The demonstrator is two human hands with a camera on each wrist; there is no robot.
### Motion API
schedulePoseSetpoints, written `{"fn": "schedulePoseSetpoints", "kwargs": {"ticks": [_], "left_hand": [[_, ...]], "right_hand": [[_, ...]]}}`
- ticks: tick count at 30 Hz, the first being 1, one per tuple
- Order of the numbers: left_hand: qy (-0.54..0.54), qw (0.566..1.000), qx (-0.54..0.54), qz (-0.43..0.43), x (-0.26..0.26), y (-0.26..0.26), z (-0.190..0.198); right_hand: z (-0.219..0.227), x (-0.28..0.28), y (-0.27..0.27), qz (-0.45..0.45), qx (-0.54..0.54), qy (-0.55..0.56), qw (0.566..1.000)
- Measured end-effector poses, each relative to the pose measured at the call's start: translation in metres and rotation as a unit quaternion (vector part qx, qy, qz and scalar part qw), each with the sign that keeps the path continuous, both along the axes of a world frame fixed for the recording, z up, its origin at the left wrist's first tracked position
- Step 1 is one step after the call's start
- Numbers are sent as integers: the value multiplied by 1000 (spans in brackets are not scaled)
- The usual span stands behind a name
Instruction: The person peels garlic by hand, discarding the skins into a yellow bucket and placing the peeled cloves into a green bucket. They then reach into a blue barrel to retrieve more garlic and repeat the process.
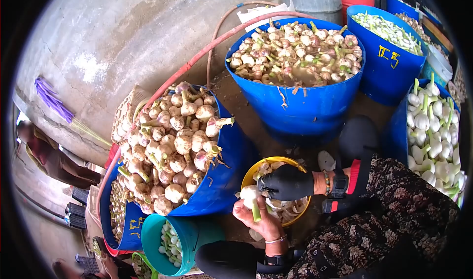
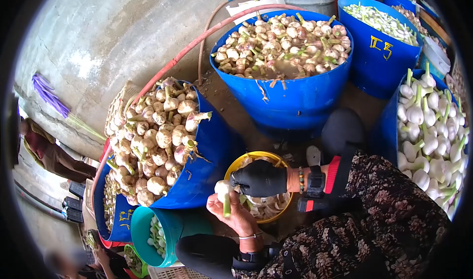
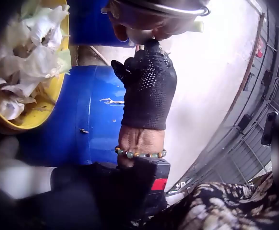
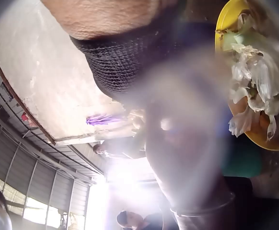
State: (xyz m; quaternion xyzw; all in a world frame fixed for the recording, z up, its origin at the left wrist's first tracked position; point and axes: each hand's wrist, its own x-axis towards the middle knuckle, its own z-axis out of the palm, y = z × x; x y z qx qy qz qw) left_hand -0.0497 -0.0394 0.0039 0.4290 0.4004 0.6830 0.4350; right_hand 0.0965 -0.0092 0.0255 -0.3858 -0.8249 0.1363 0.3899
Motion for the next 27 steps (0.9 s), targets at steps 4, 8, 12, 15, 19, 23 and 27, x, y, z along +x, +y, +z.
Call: {"fn": "schedulePoseSetpoints", "kwargs": {"ticks": [4,8,12,15,19,23,27], "left_hand": [[-59,998,-26,-22,-1,-4,13],[-152,982,-47,-102,-7,-4,10],[-325,909,-83,-247,-18,5,1],[-388,864,-77,-310,-25,8,-3],[-357,874,-28,-330,-28,2,17],[-323,900,-30,-290,-42,10,-1],[-214,944,-1,-250,-31,14,0]], "right_hand": [[7,3,8,8,-114,26,993],[14,11,14,-21,-117,40,992],[10,11,19,-61,-102,18,993],[-21,6,21,-50,-164,37,985],[-54,10,20,38,-211,-42,976],[-28,8,17,145,-379,311,859],[-2,4,4,129,-220,126,959]]}}
